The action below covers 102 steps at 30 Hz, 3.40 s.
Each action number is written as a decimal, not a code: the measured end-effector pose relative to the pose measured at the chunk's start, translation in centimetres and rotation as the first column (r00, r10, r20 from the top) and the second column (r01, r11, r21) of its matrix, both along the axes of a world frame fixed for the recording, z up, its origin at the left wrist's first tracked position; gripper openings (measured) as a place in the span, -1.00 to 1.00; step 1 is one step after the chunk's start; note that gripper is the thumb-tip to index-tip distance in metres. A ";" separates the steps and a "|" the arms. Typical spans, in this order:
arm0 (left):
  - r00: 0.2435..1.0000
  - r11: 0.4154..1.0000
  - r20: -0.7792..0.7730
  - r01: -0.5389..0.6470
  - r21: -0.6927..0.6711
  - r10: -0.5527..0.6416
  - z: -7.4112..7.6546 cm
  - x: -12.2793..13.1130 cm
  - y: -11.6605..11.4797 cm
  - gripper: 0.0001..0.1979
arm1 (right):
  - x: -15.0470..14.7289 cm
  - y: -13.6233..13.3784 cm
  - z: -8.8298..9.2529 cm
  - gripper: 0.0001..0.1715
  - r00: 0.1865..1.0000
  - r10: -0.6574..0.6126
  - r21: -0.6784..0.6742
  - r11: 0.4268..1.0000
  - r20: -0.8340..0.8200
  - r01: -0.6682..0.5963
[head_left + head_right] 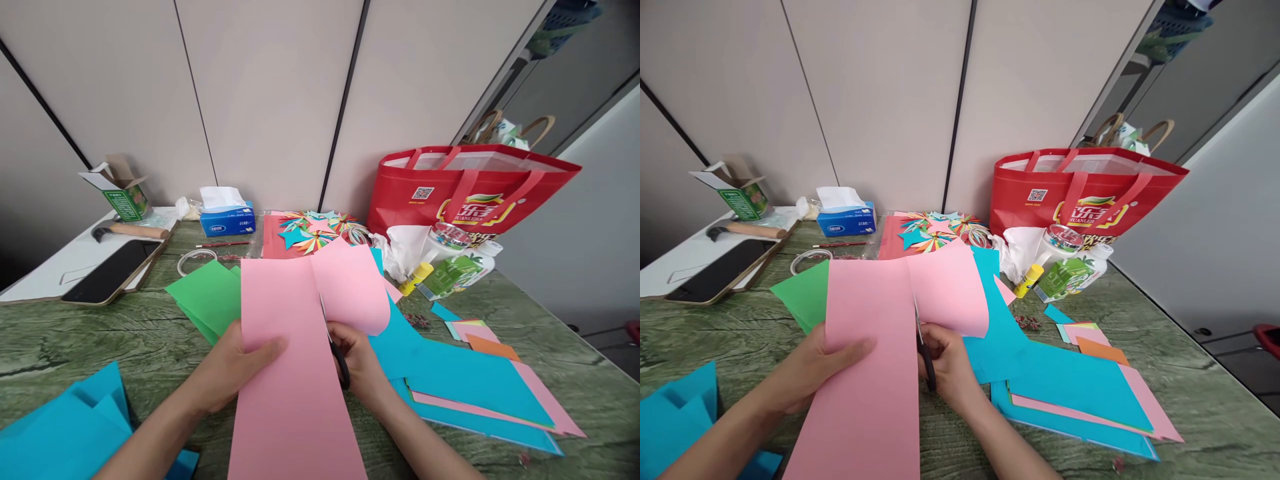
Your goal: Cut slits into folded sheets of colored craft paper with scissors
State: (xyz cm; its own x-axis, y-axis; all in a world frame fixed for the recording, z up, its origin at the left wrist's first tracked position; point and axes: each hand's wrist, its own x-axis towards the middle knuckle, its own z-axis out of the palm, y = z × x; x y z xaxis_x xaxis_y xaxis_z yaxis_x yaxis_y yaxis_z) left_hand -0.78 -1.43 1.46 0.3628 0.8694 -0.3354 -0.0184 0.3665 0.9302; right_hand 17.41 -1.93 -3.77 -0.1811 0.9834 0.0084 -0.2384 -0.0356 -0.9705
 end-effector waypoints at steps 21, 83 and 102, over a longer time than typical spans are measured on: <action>1.000 1.000 0.013 -0.005 0.000 0.005 0.1 0.1 0.0 -0.72 | 0.0 -0.2 -0.1 -0.73 0.998 -0.027 -0.018 0.999 0.050 0.028; 0.996 0.997 -0.060 0.067 0.038 -0.065 -0.1 0.3 -0.3 -0.72 | 0.4 0.1 1.2 -0.76 0.999 -0.006 -0.004 1.000 0.046 0.006; 0.988 0.992 -0.127 0.099 0.084 -0.087 0.0 0.2 -0.3 -0.66 | 0.5 0.1 1.6 -0.68 0.995 0.073 0.099 0.992 0.063 -0.079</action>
